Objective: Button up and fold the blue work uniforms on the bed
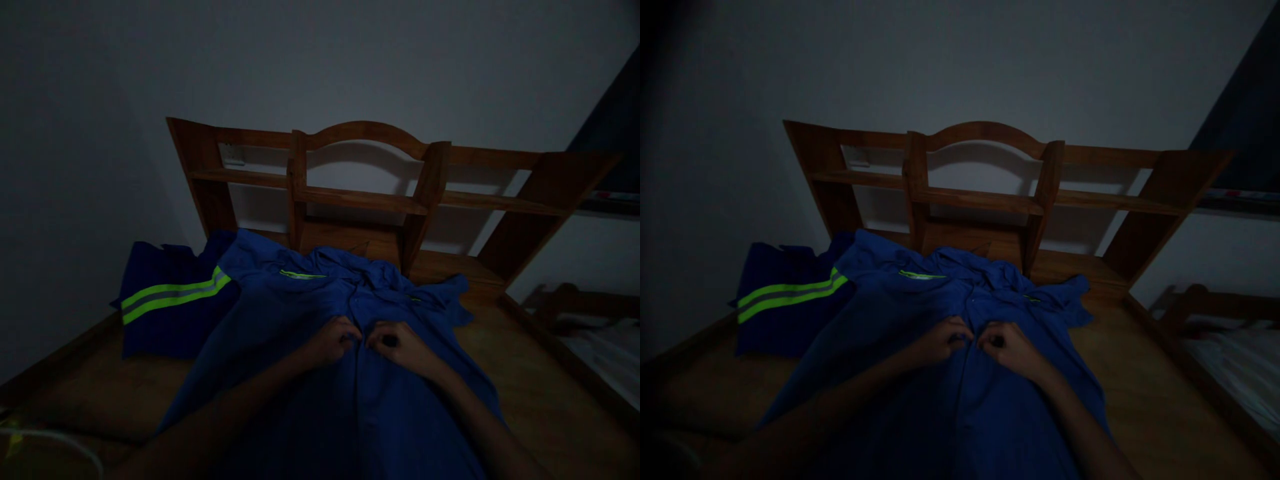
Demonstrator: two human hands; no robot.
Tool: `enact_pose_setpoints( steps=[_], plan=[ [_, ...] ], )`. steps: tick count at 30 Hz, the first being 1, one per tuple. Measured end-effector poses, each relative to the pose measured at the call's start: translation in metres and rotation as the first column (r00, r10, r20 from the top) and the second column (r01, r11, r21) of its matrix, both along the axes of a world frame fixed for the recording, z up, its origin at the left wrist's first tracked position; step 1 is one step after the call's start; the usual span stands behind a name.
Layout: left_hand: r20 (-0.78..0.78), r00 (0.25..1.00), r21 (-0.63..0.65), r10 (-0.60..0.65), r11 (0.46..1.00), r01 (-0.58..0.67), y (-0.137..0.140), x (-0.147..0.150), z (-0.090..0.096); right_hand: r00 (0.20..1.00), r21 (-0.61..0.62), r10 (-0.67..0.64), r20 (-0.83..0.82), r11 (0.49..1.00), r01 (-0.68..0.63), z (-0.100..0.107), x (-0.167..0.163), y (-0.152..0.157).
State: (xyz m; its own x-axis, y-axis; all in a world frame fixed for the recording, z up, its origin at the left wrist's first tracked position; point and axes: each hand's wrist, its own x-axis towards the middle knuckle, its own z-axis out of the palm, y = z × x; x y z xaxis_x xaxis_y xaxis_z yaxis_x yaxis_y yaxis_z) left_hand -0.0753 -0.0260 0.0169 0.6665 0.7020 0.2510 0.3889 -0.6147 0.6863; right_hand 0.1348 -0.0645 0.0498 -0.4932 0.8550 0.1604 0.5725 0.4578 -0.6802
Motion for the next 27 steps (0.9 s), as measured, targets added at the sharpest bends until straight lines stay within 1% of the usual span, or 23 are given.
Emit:
enact_pose_setpoints(
  steps=[3, 7, 12, 15, 17, 19, 24, 27],
  plan=[
    [-0.015, 0.999, 0.012, 0.037, 0.999, -0.036, -0.001, -0.001, 0.001, 1.000, -0.010, 0.024, 0.010, 1.000, -0.024, 0.001, 0.000, 0.001],
    [-0.060, 0.998, 0.035, -0.001, 0.999, 0.004, -0.003, -0.002, 0.005, 0.998, -0.027, 0.060, 0.010, 0.998, -0.060, 0.003, 0.001, -0.001],
    [-0.096, 0.995, 0.105, -0.029, 0.994, 0.039, -0.010, -0.003, 0.012, 0.998, -0.040, 0.066, -0.020, 0.997, -0.067, 0.000, 0.002, 0.001],
    [-0.095, 0.993, 0.111, -0.063, 0.991, 0.074, -0.012, -0.004, 0.012, 0.997, -0.047, 0.072, -0.022, 0.996, -0.073, -0.002, 0.003, 0.002],
    [-0.079, 0.993, 0.102, -0.084, 0.991, 0.092, -0.011, -0.004, 0.010, 0.997, -0.047, 0.080, -0.017, 0.996, -0.080, -0.001, 0.003, 0.001],
    [-0.055, 0.995, 0.081, -0.080, 0.993, 0.084, -0.009, -0.003, 0.008, 0.996, -0.042, 0.090, -0.012, 0.995, -0.091, -0.001, 0.003, 0.001],
    [-0.031, 0.999, 0.008, -0.040, 0.999, 0.040, -0.010, 0.000, 0.010, 0.993, -0.044, 0.115, -0.017, 0.992, -0.115, 0.000, 0.004, -0.001],
    [-0.006, 1.000, -0.051, 0.006, 0.999, -0.006, -0.010, -0.002, 0.011, 0.992, -0.065, 0.106, -0.067, 0.992, -0.110, 0.002, 0.003, -0.002]
  ],
)
